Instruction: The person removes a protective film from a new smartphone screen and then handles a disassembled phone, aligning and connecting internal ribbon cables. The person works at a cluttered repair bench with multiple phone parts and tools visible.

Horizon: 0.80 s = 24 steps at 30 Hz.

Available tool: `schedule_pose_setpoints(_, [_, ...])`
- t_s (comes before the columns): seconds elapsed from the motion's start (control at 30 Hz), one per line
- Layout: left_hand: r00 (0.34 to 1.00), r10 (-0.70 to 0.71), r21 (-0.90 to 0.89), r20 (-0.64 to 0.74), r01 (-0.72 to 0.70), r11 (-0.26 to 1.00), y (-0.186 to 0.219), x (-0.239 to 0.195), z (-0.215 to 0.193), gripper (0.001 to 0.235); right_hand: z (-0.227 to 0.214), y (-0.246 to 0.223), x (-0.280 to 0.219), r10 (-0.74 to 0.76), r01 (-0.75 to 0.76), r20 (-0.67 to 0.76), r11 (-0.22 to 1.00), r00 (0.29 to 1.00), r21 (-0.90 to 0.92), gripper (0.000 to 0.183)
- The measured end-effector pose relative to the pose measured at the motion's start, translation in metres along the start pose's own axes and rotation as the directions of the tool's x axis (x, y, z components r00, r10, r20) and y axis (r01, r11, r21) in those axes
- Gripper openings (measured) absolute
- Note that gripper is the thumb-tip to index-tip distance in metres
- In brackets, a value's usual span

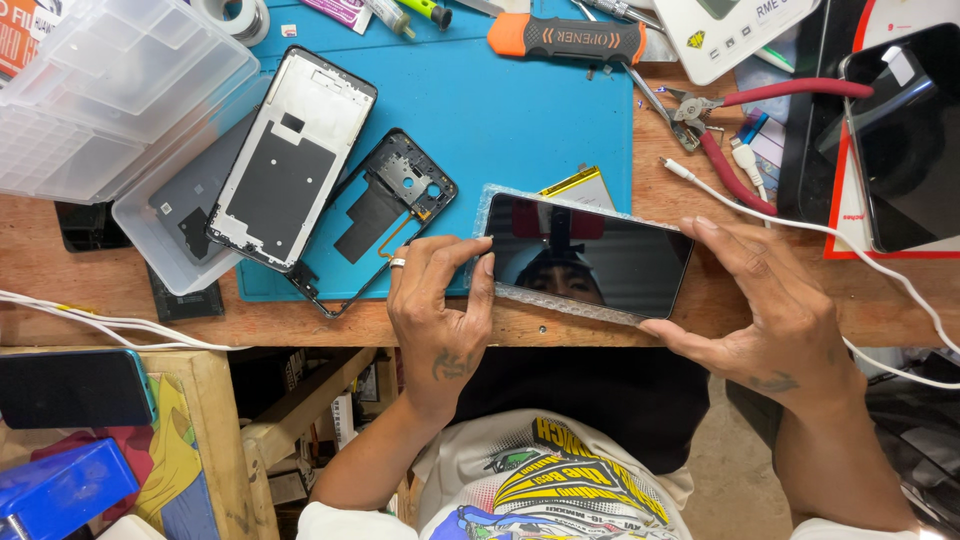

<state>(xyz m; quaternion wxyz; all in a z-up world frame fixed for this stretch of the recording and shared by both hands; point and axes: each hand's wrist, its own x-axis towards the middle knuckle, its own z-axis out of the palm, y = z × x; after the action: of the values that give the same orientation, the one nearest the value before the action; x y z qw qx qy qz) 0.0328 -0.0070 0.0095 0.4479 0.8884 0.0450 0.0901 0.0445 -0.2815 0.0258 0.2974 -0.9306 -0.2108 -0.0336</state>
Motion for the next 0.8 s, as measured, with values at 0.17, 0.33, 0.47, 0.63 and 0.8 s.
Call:
schedule_pose_setpoints(0.17, [1.0, 0.011, -0.015, 0.003, -0.011, 1.0, -0.002, -0.001, -0.001, 0.013, -0.005, 0.003, -0.007, 0.018, -0.019, -0.039, 1.0, 0.999, -0.022, 0.097])
schedule_pose_setpoints(0.33, [1.0, 0.021, -0.094, -0.011, -0.022, 0.995, -0.006, -0.004, -0.001, 0.017, 0.0, 0.009, -0.02, 0.058, -0.024, -0.172, 0.981, 0.983, 0.193, 0.088])
schedule_pose_setpoints(0.47, [0.997, 0.023, -0.158, -0.073, -0.034, 0.987, -0.01, -0.009, 0.002, 0.017, 0.019, 0.012, -0.025, 0.059, 0.061, -0.341, 0.942, 0.938, 0.33, 0.071])
schedule_pose_setpoints(0.63, [0.986, 0.069, -0.137, -0.154, -0.091, 0.986, -0.013, -0.014, 0.002, 0.015, 0.023, 0.011, -0.027, 0.096, 0.09, -0.424, 0.913, 0.901, 0.398, 0.062])
schedule_pose_setpoints(0.8, [0.985, 0.027, -0.151, -0.169, -0.053, 0.987, -0.013, -0.016, 0.003, 0.015, 0.026, 0.002, -0.022, 0.142, 0.078, -0.445, 0.894, 0.884, 0.442, 0.06])
